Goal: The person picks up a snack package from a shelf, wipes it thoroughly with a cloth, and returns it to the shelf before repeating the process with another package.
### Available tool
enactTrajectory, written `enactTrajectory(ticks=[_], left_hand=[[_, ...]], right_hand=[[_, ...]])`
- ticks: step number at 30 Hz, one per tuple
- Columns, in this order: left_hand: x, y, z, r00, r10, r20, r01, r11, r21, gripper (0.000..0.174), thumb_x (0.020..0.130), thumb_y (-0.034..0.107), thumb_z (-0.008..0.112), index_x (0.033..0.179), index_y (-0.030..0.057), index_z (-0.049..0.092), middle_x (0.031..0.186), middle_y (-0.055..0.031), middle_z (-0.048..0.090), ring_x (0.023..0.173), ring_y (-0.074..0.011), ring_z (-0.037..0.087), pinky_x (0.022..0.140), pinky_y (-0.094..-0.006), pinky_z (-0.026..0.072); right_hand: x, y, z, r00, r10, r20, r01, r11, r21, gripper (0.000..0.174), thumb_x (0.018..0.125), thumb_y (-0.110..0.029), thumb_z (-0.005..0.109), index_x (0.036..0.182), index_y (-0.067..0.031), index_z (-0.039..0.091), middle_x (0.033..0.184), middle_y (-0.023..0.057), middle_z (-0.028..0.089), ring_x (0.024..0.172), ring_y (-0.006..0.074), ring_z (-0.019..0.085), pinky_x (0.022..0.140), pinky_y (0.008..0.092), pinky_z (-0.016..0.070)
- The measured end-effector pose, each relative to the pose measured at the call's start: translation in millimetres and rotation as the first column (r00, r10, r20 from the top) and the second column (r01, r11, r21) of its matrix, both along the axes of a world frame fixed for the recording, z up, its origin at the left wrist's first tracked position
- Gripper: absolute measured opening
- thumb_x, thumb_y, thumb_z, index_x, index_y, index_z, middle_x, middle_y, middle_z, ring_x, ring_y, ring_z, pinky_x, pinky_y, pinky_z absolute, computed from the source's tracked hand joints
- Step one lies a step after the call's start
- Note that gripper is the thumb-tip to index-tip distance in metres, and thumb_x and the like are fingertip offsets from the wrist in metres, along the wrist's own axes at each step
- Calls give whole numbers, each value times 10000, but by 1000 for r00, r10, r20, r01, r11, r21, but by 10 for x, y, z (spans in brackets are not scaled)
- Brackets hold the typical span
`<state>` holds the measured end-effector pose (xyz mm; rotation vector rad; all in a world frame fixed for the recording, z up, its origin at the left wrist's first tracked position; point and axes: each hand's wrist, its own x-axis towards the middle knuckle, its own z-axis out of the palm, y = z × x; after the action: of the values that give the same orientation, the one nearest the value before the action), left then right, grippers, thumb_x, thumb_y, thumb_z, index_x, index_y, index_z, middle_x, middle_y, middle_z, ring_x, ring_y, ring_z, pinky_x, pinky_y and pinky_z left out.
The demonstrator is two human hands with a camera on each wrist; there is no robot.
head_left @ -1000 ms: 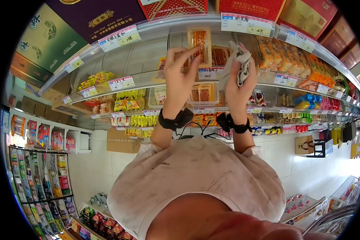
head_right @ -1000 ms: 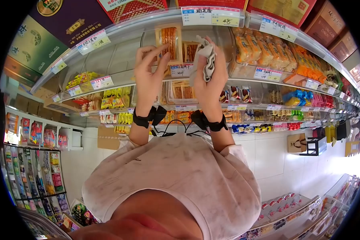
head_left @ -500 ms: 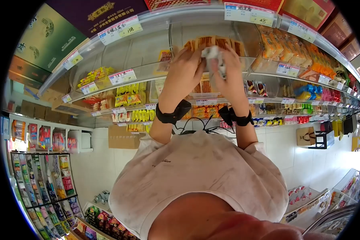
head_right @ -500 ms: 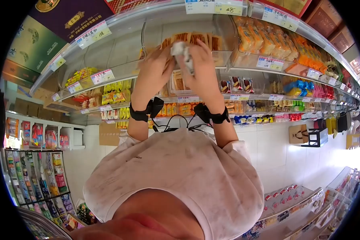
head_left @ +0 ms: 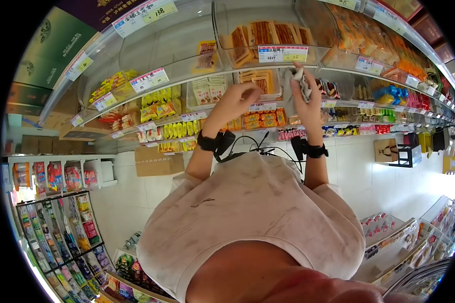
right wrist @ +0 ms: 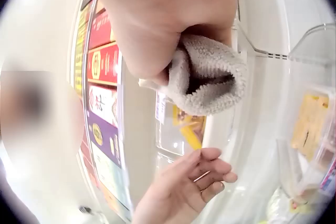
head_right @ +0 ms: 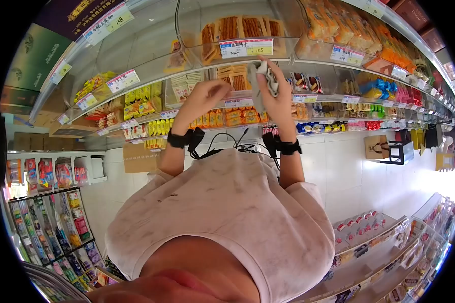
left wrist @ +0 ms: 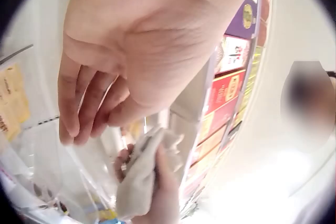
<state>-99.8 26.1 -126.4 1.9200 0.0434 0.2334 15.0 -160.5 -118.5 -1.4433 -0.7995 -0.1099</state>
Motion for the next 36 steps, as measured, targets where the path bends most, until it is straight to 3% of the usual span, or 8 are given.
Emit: enactTrajectory(ticks=[3, 8, 14, 19, 22, 25, 28, 36], left_hand=[[212, 148, -589, 994, 112, 7, -112, 992, 54, 226, 1002, 156, 559, 1079, -36, 651, 886, -90, 696, 812, -138, 657, 730, -278, 528], [543, 210, -919, 962, 243, -122, -230, 967, 109, 244, 957, 119, 516, 1098, -36, 642, 904, -158, 684, 799, -273, 658, 739, -360, 523], [915, 388, -1231, 913, 314, -260, -271, 944, 190, 369, 906, 92, 467, 1216, -74, 579, 1054, -210, 667, 933, -311, 640, 826, -378, 498], [1030, 462, -1308, 853, 245, -461, -158, 963, 220, 352, 882, 90, 469, 1150, -113, 573, 1174, -270, 612, 1012, -321, 612, 837, -396, 478], [1068, 497, -1453, 956, 223, -191, -171, 952, 253, 281, 876, 91, 491, 1040, -115, 589, 1022, -241, 650, 908, -300, 644, 757, -396, 490], [1106, 487, -1483, 863, 270, -428, -192, 957, 216, 210, 862, 61, 523, 964, -107, 598, 824, -186, 645, 753, -270, 647, 643, -382, 487], [1105, 488, -1622, 922, 274, -274, -240, 959, 151, 159, 838, 11, 538, 935, -95, 607, 723, -143, 624, 643, -240, 622, 564, -364, 472], [1157, 464, -1589, 887, 278, -368, -146, 926, 349, 93, 780, 43, 668, 770, -48, 659, 743, -212, 653, 712, -323, 661, 623, -416, 504]], right_hand=[[-154, 173, -143, 985, -108, -137, 133, 973, 187, 299, 968, -123, 634, 1218, 33, 584, 1063, 100, 685, 903, 83, 582, 785, 252, 480], [58, 411, -435, 998, -35, -58, 11, 927, -375, 341, 972, -218, 601, 1120, 87, 576, 995, 317, 642, 935, 492, 617, 761, 419, 510], [407, 771, -1098, 990, -92, -104, 57, 951, -305, 357, 969, -239, 596, 1139, 75, 580, 1008, 334, 634, 1002, 500, 595, 803, 470, 496], [609, 990, -1373, 986, -163, -29, 134, 888, -441, 399, 990, -321, 558, 1101, 62, 570, 805, 255, 639, 780, 400, 647, 674, 469, 473], [646, 1070, -1459, 995, -101, 24, 101, 871, -481, 392, 933, -269, 595, 1198, 19, 567, 1044, 294, 649, 984, 479, 613, 825, 518, 509], [610, 1029, -1464, 998, 2, -65, -46, 734, -678, 476, 936, -247, 582, 1312, 40, 523, 1104, 314, 637, 1044, 459, 614, 865, 482, 503], [614, 1048, -1435, 993, -4, -117, -79, 719, -691, 502, 914, -231, 591, 1336, 29, 513, 1147, 304, 634, 1090, 446, 605, 896, 470, 506], [509, 906, -1374, 1000, -9, -11, 0, 772, -636, 437, 916, -249, 599, 1253, 28, 571, 1120, 299, 639, 1050, 468, 609, 889, 489, 507]])
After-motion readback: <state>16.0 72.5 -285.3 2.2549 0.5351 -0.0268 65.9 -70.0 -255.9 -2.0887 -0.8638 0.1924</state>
